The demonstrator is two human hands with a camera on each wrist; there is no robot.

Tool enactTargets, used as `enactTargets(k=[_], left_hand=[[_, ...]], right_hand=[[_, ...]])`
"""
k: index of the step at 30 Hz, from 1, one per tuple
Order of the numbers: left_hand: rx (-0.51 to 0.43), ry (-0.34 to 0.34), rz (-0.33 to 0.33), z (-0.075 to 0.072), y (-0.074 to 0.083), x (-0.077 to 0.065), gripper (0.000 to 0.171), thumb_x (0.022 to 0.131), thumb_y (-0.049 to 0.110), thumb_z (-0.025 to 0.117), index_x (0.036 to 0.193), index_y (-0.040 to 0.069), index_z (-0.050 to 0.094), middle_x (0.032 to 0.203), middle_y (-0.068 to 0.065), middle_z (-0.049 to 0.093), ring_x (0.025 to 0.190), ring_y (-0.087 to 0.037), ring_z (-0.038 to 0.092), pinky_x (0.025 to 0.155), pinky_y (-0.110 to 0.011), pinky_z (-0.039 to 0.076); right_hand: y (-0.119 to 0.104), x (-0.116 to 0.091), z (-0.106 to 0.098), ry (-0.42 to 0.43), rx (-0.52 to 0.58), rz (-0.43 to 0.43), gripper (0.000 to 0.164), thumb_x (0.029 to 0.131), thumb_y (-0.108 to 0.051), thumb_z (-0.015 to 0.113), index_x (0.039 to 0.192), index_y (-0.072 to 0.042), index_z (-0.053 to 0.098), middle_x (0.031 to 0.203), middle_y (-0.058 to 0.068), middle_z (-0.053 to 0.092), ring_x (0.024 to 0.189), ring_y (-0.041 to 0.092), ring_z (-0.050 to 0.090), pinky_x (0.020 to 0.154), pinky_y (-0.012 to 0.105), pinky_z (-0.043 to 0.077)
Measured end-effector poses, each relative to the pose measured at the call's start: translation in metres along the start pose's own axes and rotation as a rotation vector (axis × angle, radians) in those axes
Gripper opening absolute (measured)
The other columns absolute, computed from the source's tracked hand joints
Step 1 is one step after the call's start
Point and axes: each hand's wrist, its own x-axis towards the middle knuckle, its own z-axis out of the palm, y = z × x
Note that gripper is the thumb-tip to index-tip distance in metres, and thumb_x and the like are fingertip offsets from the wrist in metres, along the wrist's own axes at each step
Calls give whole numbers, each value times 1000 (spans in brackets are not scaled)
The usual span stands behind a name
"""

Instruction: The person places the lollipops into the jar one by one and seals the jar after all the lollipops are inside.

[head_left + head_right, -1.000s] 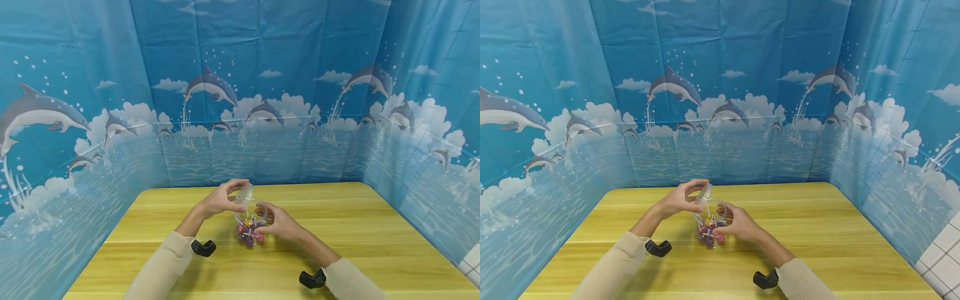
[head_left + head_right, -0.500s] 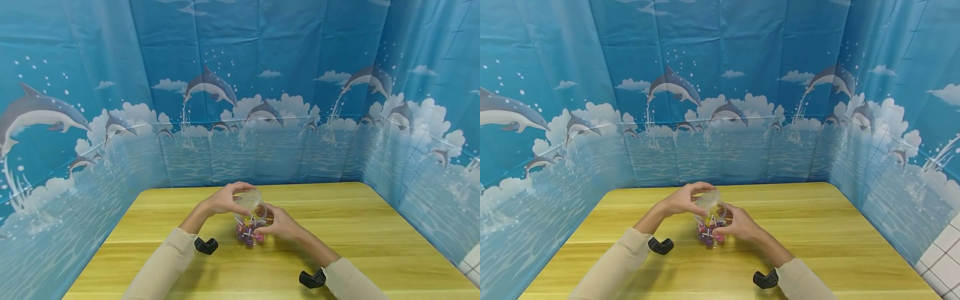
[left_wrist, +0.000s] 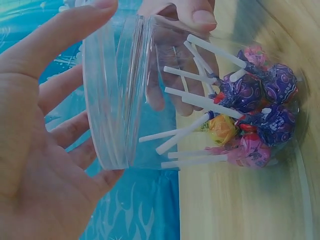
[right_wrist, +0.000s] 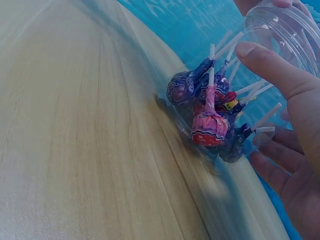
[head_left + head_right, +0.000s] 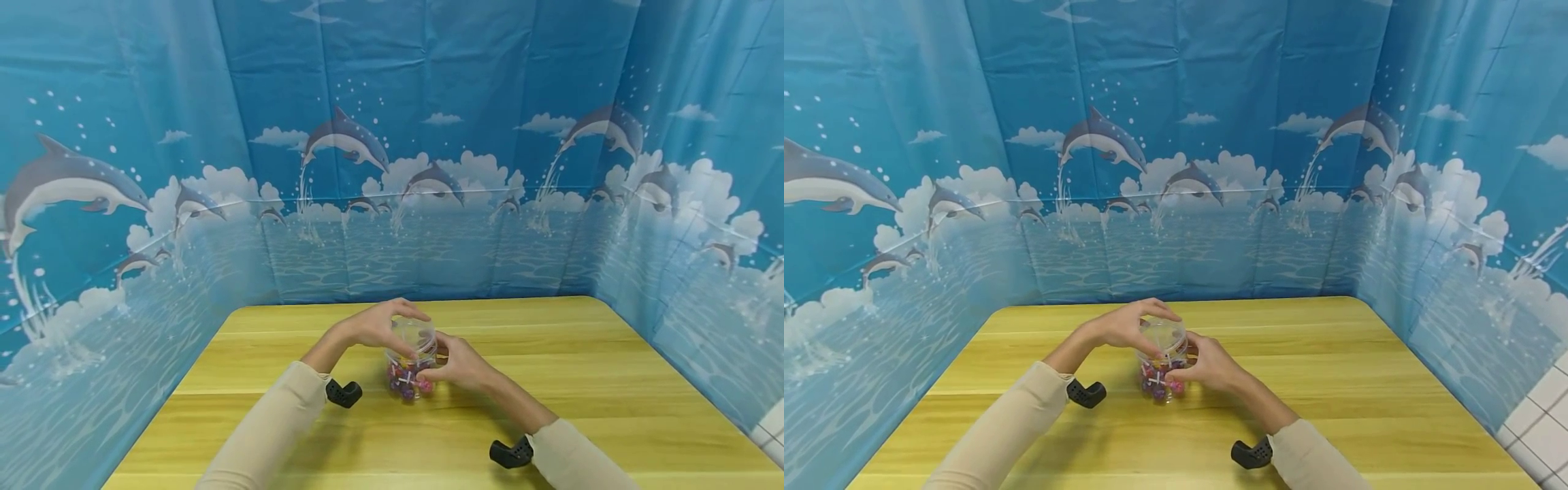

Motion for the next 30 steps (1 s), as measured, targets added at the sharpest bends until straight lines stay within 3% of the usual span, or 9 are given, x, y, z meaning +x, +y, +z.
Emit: enactTargets(k=[8, 14, 19, 23, 30], left_hand=[[88, -43, -19, 2, 4, 6, 69, 69, 52, 77, 130, 31, 55, 132, 7, 38, 120, -14, 38, 91, -42, 41], [149, -66, -33, 1, 10, 9, 74, 65, 56, 78, 130, 28, 56, 125, 6, 41, 113, -20, 45, 87, -37, 44], [218, -91, -58, 1, 15, 11, 75, 63, 62, 75, 129, 32, 56, 126, 5, 41, 110, -17, 45, 84, -34, 45], [168, -76, -64, 6, 10, 8, 73, 66, 60, 74, 131, 34, 53, 134, 4, 37, 118, -15, 39, 90, -37, 42], [-12, 30, 9, 23, -11, -1, 67, 76, 52, 71, 136, 31, 49, 142, 7, 27, 129, -14, 27, 99, -50, 33]], right_hand=[[1, 0, -2, -12, -48, -9, 71, 80, -22, 75, 137, 1, 40, 125, 18, 53, 115, 25, 52, 89, 40, 46], [0, 1, -2, -8, -56, -15, 70, 79, -22, 76, 136, 1, 42, 121, 12, 55, 112, 23, 54, 86, 35, 48], [2, 0, -2, -5, -56, -14, 66, 80, -22, 75, 134, -5, 44, 120, 9, 56, 108, 19, 56, 83, 33, 49], [3, -1, -3, -12, -49, -14, 66, 80, -23, 75, 135, -8, 43, 122, 13, 55, 107, 17, 56, 81, 32, 50], [23, 6, 0, -23, -14, -33, 73, 81, -21, 74, 140, -9, 35, 131, 18, 46, 116, 27, 49, 88, 41, 46]])
